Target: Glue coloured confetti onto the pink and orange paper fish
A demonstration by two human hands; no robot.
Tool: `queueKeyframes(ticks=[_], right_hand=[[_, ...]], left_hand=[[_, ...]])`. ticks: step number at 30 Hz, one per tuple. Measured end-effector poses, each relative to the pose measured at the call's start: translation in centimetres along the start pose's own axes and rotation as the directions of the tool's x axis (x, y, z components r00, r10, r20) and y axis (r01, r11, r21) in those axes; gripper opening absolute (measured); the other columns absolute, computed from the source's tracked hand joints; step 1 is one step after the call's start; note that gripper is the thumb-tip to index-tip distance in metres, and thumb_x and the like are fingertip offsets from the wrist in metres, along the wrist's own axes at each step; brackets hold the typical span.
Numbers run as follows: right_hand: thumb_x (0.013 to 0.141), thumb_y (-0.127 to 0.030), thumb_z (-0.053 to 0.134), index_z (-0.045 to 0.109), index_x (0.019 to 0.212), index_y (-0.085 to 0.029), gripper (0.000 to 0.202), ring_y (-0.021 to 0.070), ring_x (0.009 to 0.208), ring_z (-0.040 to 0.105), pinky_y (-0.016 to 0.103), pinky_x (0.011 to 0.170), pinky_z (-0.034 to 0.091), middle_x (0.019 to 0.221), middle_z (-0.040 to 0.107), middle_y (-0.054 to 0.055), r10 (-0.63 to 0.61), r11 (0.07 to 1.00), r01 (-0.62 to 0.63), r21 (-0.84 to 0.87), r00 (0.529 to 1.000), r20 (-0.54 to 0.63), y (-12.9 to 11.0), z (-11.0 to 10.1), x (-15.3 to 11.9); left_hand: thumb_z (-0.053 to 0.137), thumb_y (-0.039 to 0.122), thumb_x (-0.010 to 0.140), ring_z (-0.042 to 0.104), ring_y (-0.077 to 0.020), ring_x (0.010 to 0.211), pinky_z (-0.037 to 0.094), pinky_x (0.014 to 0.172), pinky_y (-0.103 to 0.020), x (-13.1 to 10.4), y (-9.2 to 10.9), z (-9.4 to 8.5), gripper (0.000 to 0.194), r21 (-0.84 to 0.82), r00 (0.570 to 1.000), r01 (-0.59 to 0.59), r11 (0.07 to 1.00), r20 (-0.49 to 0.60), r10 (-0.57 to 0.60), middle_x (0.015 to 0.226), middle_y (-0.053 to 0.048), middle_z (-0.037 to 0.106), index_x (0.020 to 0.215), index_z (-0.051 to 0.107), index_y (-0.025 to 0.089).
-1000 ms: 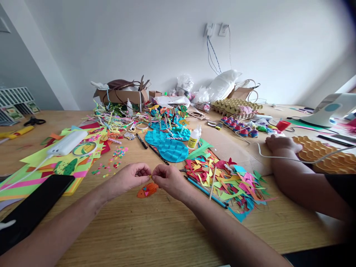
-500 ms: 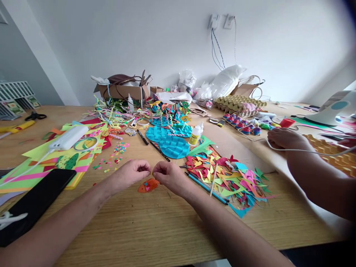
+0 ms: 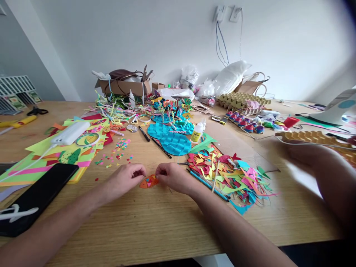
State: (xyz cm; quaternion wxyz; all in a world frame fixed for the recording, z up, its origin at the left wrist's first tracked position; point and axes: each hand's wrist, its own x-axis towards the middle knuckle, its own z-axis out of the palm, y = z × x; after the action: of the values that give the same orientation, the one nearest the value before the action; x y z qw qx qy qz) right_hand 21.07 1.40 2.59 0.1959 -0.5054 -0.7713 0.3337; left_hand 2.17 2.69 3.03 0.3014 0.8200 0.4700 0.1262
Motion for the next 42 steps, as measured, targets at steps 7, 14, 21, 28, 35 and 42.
queueKeyframes(ticks=[7, 14, 21, 28, 35, 42], right_hand=[[0.067, -0.014, 0.048, 0.063, 0.070, -0.016, 0.015, 0.0095, 0.055, 0.047, 0.019, 0.049, 0.030, 0.065, 0.061, 0.001, -0.008, 0.986, 0.015, -0.166, 0.999, 0.044, -0.1, 0.6, -0.2], [0.068, -0.014, 0.047, 0.063, 0.072, -0.017, 0.017, 0.0100, 0.056, 0.049, 0.019, 0.049, 0.030, 0.067, 0.062, 0.001, -0.014, 0.972, 0.030, -0.234, 0.997, 0.070, -0.4, 0.6, -0.3], [0.071, -0.015, 0.046, 0.063, 0.080, -0.017, 0.018, 0.0125, 0.065, 0.052, 0.020, 0.053, 0.032, 0.076, 0.064, 0.003, -0.033, 0.900, 0.167, -0.403, 0.947, 0.320, -1.3, -1.7, 0.5], [0.075, -0.015, 0.043, 0.062, 0.086, -0.020, 0.022, 0.0144, 0.072, 0.055, 0.021, 0.055, 0.032, 0.083, 0.064, 0.003, -0.107, 0.798, 0.346, -0.493, 0.887, 0.449, -1.5, -1.9, 2.1], [0.076, -0.015, 0.044, 0.062, 0.087, -0.022, 0.021, 0.0158, 0.071, 0.057, 0.022, 0.048, 0.029, 0.082, 0.064, 0.004, -0.161, 0.723, 0.422, -0.547, 0.873, 0.460, -1.3, -1.3, 2.7], [0.076, -0.015, 0.044, 0.062, 0.089, -0.022, 0.023, 0.0180, 0.071, 0.059, 0.022, 0.048, 0.030, 0.082, 0.065, 0.005, -0.176, 0.668, 0.455, -0.589, 0.865, 0.469, -1.8, -0.9, 2.7]], left_hand=[[0.037, 0.010, 0.077, 0.054, -0.0167, 0.078, 0.042, 0.070, -0.026, -2.3, -1.0, 2.2, 0.021, 0.183, 0.961, -0.242, 0.953, -0.094, 0.262, 0.080, -0.003, 0.059, 0.079, 0.056, 0.020], [0.033, 0.007, 0.083, 0.052, -0.0181, 0.082, 0.044, 0.074, -0.029, -2.6, -1.9, 3.1, 0.026, 0.285, 0.912, -0.358, 0.889, -0.096, 0.398, 0.082, -0.006, 0.058, 0.086, 0.057, 0.017], [0.032, 0.005, 0.082, 0.054, -0.0169, 0.084, 0.046, 0.074, -0.029, -2.5, -2.0, 3.3, 0.029, 0.328, 0.865, -0.406, 0.853, -0.163, 0.475, 0.085, -0.006, 0.059, 0.089, 0.059, 0.016], [0.031, 0.006, 0.083, 0.056, -0.0170, 0.080, 0.048, 0.072, -0.029, -2.5, -1.9, 3.2, 0.029, 0.325, 0.858, -0.417, 0.849, -0.167, 0.486, 0.083, -0.007, 0.061, 0.086, 0.059, 0.014], [0.028, 0.006, 0.083, 0.057, -0.0170, 0.079, 0.048, 0.071, -0.029, -2.6, -1.7, 3.0, 0.031, 0.321, 0.871, -0.401, 0.858, -0.157, 0.466, 0.082, -0.007, 0.061, 0.083, 0.059, 0.014], [0.029, 0.007, 0.083, 0.057, -0.0161, 0.079, 0.048, 0.071, -0.029, -2.7, -1.9, 3.0, 0.031, 0.287, 0.885, -0.383, 0.878, -0.160, 0.438, 0.083, -0.006, 0.061, 0.085, 0.059, 0.016]])
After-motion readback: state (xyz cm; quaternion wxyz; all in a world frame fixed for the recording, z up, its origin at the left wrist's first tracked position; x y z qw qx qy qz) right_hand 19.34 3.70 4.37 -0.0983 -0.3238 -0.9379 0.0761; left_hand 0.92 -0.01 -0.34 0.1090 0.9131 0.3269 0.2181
